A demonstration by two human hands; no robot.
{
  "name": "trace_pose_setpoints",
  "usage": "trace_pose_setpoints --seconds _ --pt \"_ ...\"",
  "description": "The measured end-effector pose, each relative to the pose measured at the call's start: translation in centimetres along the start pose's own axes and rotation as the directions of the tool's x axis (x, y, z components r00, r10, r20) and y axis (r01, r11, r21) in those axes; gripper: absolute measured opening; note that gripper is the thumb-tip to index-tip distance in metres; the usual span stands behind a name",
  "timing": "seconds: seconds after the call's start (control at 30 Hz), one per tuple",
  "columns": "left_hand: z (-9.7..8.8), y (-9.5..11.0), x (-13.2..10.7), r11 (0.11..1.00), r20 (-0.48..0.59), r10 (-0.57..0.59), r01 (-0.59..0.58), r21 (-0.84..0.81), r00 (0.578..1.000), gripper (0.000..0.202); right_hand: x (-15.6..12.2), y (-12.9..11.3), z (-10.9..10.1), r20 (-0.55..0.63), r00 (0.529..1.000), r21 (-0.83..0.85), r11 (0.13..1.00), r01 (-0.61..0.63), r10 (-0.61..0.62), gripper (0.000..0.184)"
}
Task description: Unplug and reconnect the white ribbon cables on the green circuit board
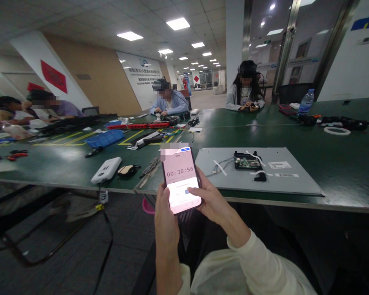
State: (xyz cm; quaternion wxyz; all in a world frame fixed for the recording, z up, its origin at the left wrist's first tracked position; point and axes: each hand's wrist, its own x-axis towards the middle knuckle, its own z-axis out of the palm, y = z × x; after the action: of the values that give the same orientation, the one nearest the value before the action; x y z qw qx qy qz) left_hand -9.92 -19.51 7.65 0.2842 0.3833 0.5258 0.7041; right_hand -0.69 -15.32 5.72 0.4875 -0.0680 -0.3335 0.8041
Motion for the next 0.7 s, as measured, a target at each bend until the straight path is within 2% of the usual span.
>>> trace_pose_setpoints --seconds 0.1,0.37,0.53,0.7 --pt "-0.2 -0.1 -0.1 1.0 -0.023 0.019 -0.019 0.012 1.0 0.037 -0.3 -0.4 0.3 -0.019 1.0 0.0 1.0 -0.005 0.005 0.074" --pt "-0.3 -1.3 0.6 0.991 -0.042 -0.08 0.075 -0.109 0.996 0.04 -0.1 -0.3 0.4 -0.085 0.995 0.032 0.999 -0.04 0.043 0.067" --pt "0.0 -1.5 1.2 0.981 -0.077 -0.087 0.072 -0.181 0.993 0.036 0.2 0.5 0.0 -0.101 0.994 0.051 0.998 -0.044 0.049 0.062" --pt "-0.2 -2.2 2.0 0.974 -0.154 -0.173 0.146 -0.173 0.973 0.039 0.5 1.6 -0.2 -0.128 0.991 0.022 0.999 -0.03 0.033 0.058"
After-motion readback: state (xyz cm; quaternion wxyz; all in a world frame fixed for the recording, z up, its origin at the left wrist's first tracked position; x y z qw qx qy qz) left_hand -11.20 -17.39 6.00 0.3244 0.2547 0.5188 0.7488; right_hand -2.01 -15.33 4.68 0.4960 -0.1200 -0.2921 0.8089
